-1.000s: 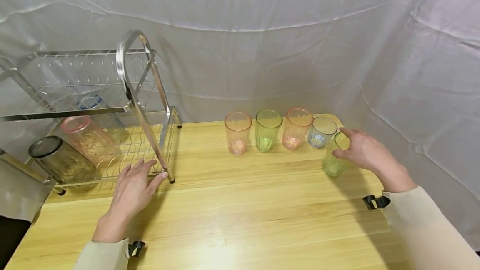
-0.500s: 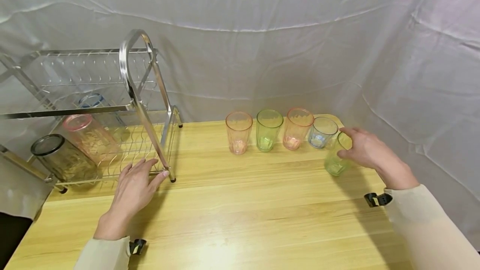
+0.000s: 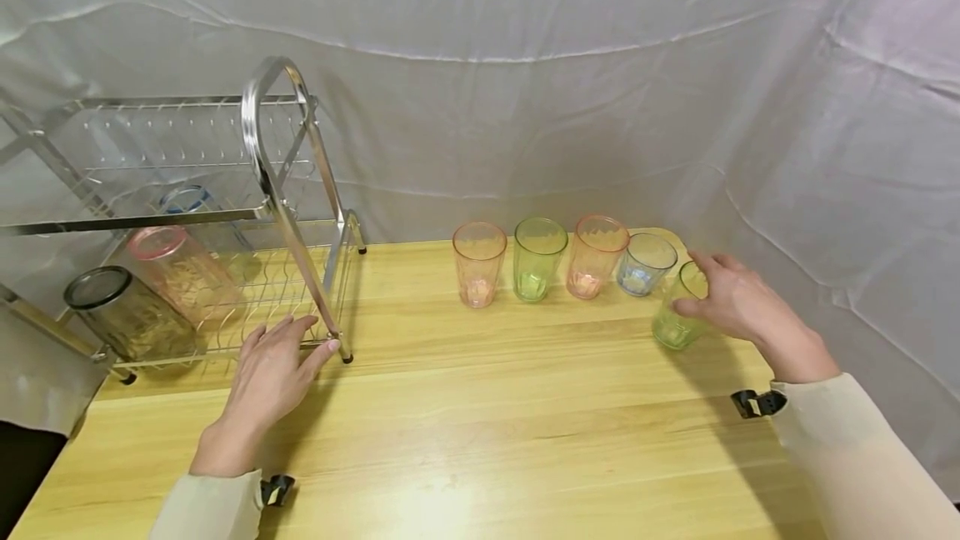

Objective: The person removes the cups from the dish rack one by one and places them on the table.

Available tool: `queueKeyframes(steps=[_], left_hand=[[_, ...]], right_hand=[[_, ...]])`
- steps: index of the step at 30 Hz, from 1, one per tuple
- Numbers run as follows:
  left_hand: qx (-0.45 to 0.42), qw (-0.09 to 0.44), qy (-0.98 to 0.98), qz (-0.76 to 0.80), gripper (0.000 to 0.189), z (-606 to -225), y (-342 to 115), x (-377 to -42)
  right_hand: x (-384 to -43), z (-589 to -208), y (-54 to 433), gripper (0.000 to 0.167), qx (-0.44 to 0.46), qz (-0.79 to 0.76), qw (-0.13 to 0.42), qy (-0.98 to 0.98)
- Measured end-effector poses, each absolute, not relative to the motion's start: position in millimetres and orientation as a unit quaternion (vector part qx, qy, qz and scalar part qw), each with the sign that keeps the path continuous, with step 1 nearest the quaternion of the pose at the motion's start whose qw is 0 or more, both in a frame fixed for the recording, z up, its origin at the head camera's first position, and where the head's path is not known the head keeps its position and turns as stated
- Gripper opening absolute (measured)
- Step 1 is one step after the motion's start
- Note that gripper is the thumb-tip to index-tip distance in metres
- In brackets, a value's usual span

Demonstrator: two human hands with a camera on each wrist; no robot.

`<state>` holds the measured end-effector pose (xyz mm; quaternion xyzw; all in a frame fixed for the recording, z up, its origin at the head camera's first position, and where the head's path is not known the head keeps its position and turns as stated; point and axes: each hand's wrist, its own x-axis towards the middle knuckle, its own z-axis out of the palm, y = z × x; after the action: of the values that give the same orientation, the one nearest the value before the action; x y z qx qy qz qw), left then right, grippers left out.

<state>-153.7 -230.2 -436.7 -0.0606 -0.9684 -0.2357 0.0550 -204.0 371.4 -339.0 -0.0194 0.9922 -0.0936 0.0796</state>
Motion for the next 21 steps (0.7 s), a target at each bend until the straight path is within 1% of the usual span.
queueKeyframes(steps=[4,8,13,19,21], left_hand=[[-0.061,0.057,-0.968,-0.235,0.066,-436.6,-229.7,-153.9],[-0.059,0.055,-0.969,-0.235,0.066,-436.4,-229.7,-153.2],[-0.057,0.053,-0.968,-0.237,0.066,-436.7,-230.8,-152.4],[-0.058,0.048,-0.967,-0.242,0.068,-436.2,-231.0,-153.1],[-0.059,0.048,-0.967,-0.241,0.068,-435.8,-230.4,-153.9]], right_hand=[[-205.2,-338.7,371.4,0.093,-0.017,-0.103,0.080,0.991],[-207.2,-337.6,371.8,0.088,-0.015,-0.097,0.082,0.992],[-208.4,-336.9,370.9,0.089,-0.021,-0.086,0.078,0.993],[-207.4,-336.7,369.8,0.095,-0.020,-0.094,0.088,0.991],[-206.8,-336.5,370.1,0.095,-0.021,-0.097,0.086,0.991]])
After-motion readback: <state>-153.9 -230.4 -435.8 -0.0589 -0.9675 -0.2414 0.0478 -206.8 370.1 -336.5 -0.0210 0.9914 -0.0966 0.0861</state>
